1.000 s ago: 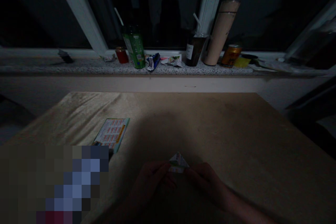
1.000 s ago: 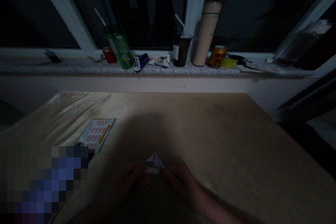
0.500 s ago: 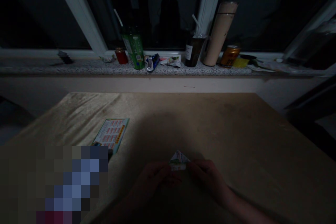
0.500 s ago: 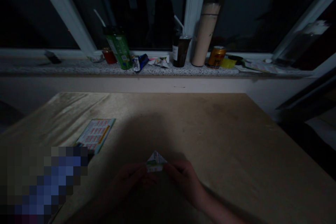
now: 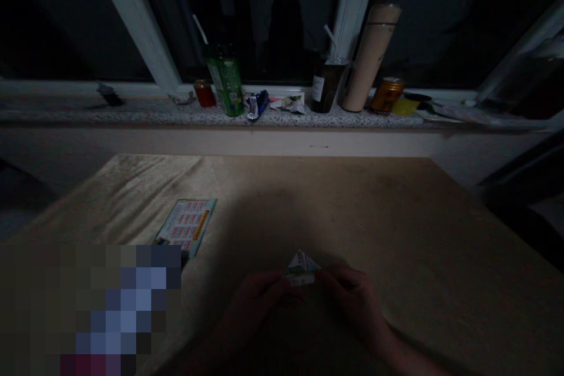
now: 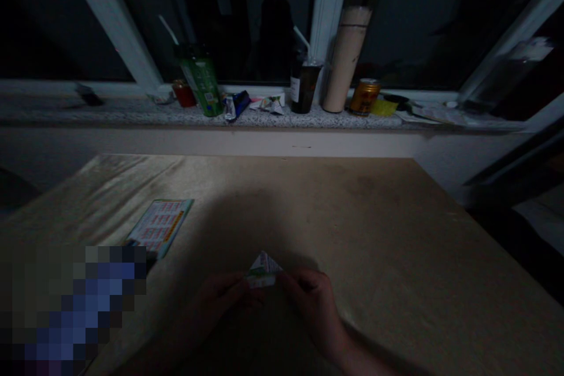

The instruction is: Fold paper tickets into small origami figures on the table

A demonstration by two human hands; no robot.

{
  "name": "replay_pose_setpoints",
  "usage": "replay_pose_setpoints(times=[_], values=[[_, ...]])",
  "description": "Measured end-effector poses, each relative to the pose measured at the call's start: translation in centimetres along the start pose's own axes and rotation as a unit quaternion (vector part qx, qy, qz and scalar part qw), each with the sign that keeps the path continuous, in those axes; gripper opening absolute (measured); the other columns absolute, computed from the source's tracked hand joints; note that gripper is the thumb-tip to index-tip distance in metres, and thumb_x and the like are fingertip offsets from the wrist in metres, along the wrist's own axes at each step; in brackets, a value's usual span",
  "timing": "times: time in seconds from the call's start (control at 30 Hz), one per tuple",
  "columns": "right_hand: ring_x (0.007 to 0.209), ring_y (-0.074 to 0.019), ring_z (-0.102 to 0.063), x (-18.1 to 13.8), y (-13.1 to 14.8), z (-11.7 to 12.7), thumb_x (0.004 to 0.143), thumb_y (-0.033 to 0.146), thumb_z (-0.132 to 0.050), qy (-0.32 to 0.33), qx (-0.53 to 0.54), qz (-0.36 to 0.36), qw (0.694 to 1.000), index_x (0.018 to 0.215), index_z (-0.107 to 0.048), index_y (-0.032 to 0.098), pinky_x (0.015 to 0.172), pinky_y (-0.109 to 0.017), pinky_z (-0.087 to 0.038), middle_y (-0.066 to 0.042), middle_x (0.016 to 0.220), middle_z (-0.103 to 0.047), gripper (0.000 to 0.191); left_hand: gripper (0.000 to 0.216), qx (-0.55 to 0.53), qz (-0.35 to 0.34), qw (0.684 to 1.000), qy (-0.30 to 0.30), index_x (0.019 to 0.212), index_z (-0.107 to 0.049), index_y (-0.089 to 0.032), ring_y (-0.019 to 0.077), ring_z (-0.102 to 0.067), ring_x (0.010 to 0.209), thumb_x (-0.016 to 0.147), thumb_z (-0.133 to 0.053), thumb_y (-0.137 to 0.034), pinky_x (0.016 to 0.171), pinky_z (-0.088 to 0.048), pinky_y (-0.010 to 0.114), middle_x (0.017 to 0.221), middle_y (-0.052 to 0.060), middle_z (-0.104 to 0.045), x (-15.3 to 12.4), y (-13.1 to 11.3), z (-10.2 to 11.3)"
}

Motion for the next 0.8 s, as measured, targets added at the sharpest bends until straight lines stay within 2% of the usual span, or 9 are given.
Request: replay_pose_setpoints(times=[0.17, 0.37, 0.47, 0.6, 0.7, 0.8], values=[[0.046, -0.0099, -0.037, -0.1, 0.1, -0.1, 0.078, 0.053, -0.057, -0.003, 0.001, 0.012, 1.0, 0.052, -0.058, 0.016, 0.042, -0.022, -0.03, 0.002, 0.05, -0.043, 0.046, 0.033, -0.044, -0.008, 0.999, 0.011, 0.102, -0.068, -0.016, 0.0218, -0.067, 0.089, 0.09, -0.049, -0.042, 0.084, -0.047, 0.032, 0.094, 0.005, -0.073, -0.4, 0.0, 0.0], [0.052, -0.0149, -0.054, -0.1, 0.4, 1.0, 0.069, 0.048, -0.068, -0.066, 0.028, 0.012, 0.997, 0.057, -0.063, 0.017, 0.048, -0.024, -0.043, -0.002, 0.055, -0.06, 0.033, 0.035, -0.032, -0.011, 0.999, 0.013, 0.102, -0.067, -0.016, 0.0229, -0.066, 0.091, 0.091, -0.047, -0.043, 0.085, -0.047, 0.033, 0.095, 0.006, -0.072, -0.3, 0.4, -0.2], [0.053, -0.0156, -0.057, -0.1, 0.5, 1.5, 0.067, 0.047, -0.07, -0.09, 0.048, -0.005, 0.995, 0.061, -0.064, 0.018, 0.048, -0.025, -0.045, -0.003, 0.056, -0.063, 0.03, 0.033, 0.035, -0.039, 0.999, -0.005, 0.109, -0.065, -0.021, 0.022, -0.064, 0.096, 0.093, -0.045, -0.042, 0.088, -0.045, 0.031, 0.101, 0.003, -0.071, -0.4, -0.2, -0.4], [0.052, -0.0156, -0.057, -0.1, 0.5, 2.0, 0.063, 0.047, -0.072, -0.12, 0.059, -0.015, 0.991, 0.064, -0.065, 0.017, 0.048, -0.024, -0.046, -0.002, 0.055, -0.063, 0.031, 0.041, 0.136, -0.058, 0.988, -0.055, 0.13, -0.05, -0.029, 0.0226, -0.059, 0.106, 0.092, -0.047, -0.042, 0.093, -0.041, 0.03, 0.118, 0.001, -0.064, -0.9, -0.6, -0.5], [0.052, -0.0157, -0.058, -0.1, 0.4, 2.1, 0.063, 0.045, -0.073, -0.136, 0.068, -0.007, 0.988, 0.067, -0.065, 0.017, 0.048, -0.024, -0.046, -0.002, 0.056, -0.064, 0.029, 0.041, 0.185, -0.049, 0.979, -0.065, 0.129, -0.052, -0.028, 0.0245, -0.059, 0.105, 0.092, -0.046, -0.042, 0.092, -0.042, 0.031, 0.117, 0.002, -0.065, -0.9, -0.2, -0.8], [0.054, -0.0169, -0.061, -0.1, 0.6, 1.8, 0.065, 0.042, -0.072, -0.123, 0.066, 0.007, 0.99, 0.069, -0.067, 0.018, 0.049, -0.025, -0.048, -0.003, 0.06, -0.066, 0.025, 0.047, 0.193, -0.065, 0.975, -0.084, 0.132, -0.048, -0.028, 0.0248, -0.056, 0.111, 0.087, -0.055, -0.038, 0.094, -0.04, 0.03, 0.123, 0.002, -0.061, -0.7, -0.3, -0.5]])
Point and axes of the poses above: each hand's wrist, its own x-axis towards the middle knuckle, its own z-axis out of the back of the hand, y = z × x, the point moved 9 cm from there along x, towards the middle knuckle
